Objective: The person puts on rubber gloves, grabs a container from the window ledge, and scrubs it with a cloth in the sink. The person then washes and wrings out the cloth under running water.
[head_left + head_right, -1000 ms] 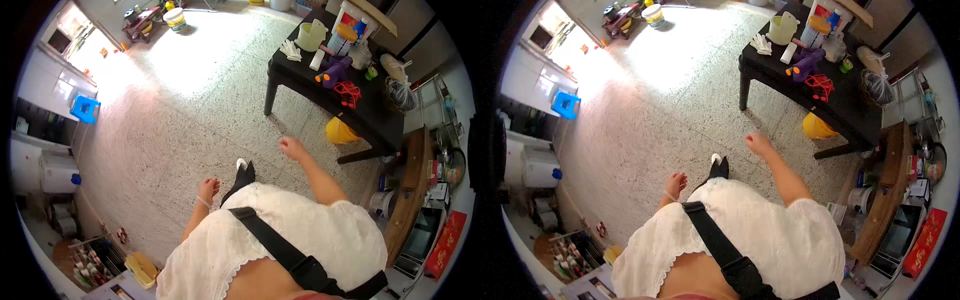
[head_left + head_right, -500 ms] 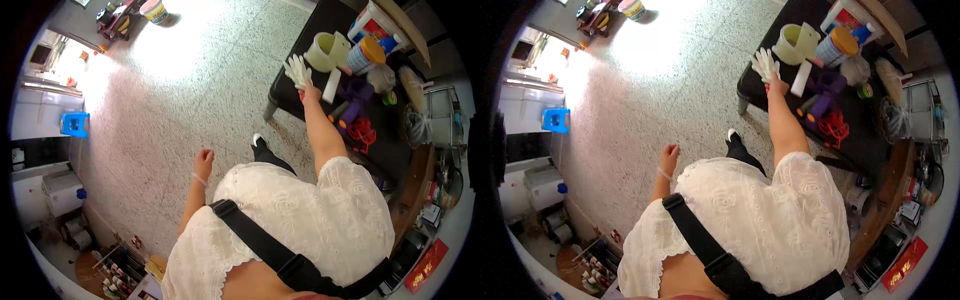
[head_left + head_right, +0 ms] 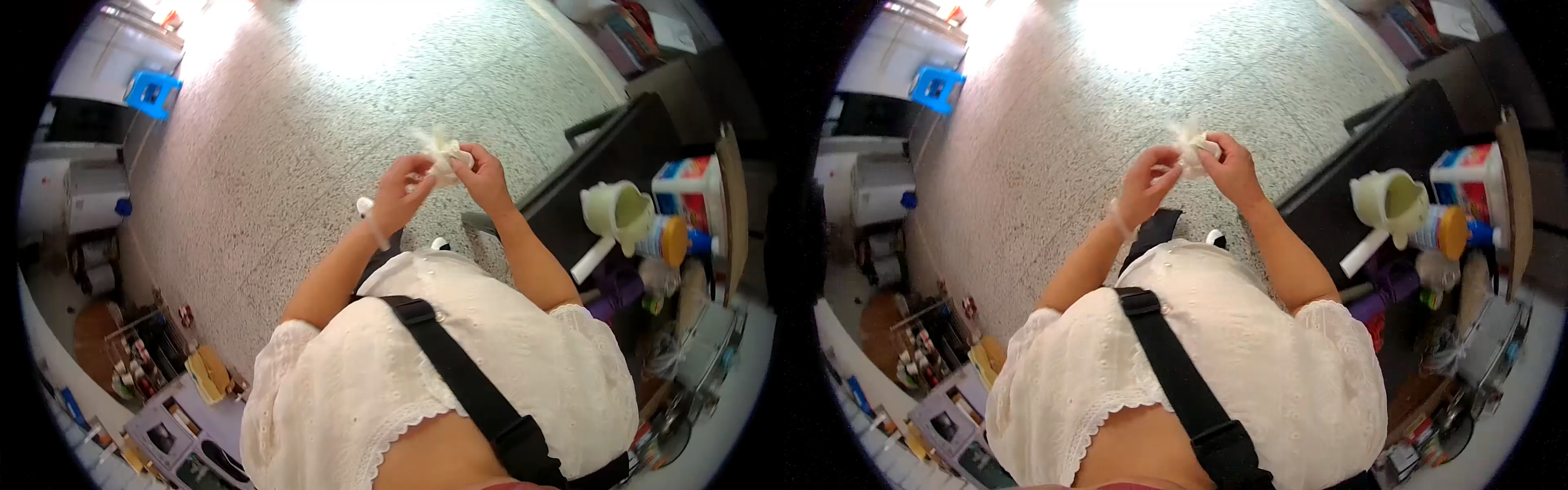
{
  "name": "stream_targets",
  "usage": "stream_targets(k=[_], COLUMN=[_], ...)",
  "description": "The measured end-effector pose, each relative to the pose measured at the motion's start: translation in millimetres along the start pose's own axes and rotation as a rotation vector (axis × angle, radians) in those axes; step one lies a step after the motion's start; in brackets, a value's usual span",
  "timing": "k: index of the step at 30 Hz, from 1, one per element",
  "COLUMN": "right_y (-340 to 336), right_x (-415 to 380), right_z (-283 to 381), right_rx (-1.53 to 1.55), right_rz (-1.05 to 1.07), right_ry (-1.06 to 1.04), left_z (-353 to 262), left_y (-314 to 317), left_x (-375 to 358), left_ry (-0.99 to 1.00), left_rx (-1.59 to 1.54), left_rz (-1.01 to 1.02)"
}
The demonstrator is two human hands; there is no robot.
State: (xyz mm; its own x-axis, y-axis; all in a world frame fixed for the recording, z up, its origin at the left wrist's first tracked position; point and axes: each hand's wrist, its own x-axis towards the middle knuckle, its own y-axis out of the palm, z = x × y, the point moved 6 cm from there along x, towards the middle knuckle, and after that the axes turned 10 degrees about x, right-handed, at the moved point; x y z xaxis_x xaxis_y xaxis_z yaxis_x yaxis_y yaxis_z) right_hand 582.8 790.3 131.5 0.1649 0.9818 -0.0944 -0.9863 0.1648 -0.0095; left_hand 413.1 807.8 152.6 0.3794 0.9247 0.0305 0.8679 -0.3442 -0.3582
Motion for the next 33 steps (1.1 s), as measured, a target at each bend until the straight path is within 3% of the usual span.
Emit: stream_targets(k=[1, 2, 5, 6, 11, 15, 16, 19, 20, 22, 23, 24, 28, 31, 33], right_y=[25.1, 50.1, 107.0, 129.1, 219.5, 278.1, 283.3, 285.6, 286.1, 295.2, 300.1, 306.9, 356.6, 407.9, 444.5], right_x=[12.5, 24.9, 63.7, 77.4, 171.7, 245.9, 268.9, 338.6, 358.5, 402.9, 421.1, 441.1, 534.0, 591.1, 624.0], right_z=[7.4, 11.4, 24.5, 33.6, 34.4, 45.4, 52.7, 49.4, 49.8, 43.7, 38.0, 37.2, 41.5, 49.1, 50.9], right_rx=[0.103, 0.413, 0.815, 0.801, 0.243, 0.007, -0.158, -0.268, -0.194, 0.038, 0.153, 0.179, -0.033, 0.018, 0.037], right_rz=[0.082, 0.172, 0.355, 0.407, 0.398, 0.375, 0.330, 0.239, 0.213, 0.258, 0.278, 0.312, 0.513, 0.607, 0.653], right_ry=[0.037, 0.158, 0.433, 0.503, 0.250, 0.113, 0.043, -0.293, -0.271, 0.034, 0.193, 0.218, 0.091, 0.148, 0.182], left_z=[-6.2, 6.6, 53.8, 70.0, 113.0, 137.8, 144.8, 198.1, 207.0, 207.2, 211.7, 215.1, 205.6, 219.3, 233.6], left_y=[-6.6, -14.3, -55.5, -77.8, -193.3, -277.4, -302.3, -370.3, -389.6, -421.2, -424.3, -424.4, -435.3, -444.2, -459.4], left_x=[14.5, 24.5, 58.2, 67.2, 107.4, 134.1, 141.1, 152.6, 158.4, 180.9, 198.9, 217.5, 313.7, 383.6, 421.5], left_ry=[0.075, 0.033, -0.068, -0.106, -0.333, -0.389, -0.406, -0.273, -0.206, -0.074, -0.096, -0.121, -0.276, -0.298, -0.400], left_rx=[-0.031, -0.094, -0.300, -0.374, -0.719, -0.865, -0.787, -0.373, -0.239, 0.027, -0.070, -0.167, -0.365, -0.134, -0.169], left_rz=[-0.069, -0.107, -0.165, -0.147, -0.206, -0.452, -0.595, -0.832, -0.896, -1.012, -0.975, -0.937, -0.615, -0.484, -0.430])
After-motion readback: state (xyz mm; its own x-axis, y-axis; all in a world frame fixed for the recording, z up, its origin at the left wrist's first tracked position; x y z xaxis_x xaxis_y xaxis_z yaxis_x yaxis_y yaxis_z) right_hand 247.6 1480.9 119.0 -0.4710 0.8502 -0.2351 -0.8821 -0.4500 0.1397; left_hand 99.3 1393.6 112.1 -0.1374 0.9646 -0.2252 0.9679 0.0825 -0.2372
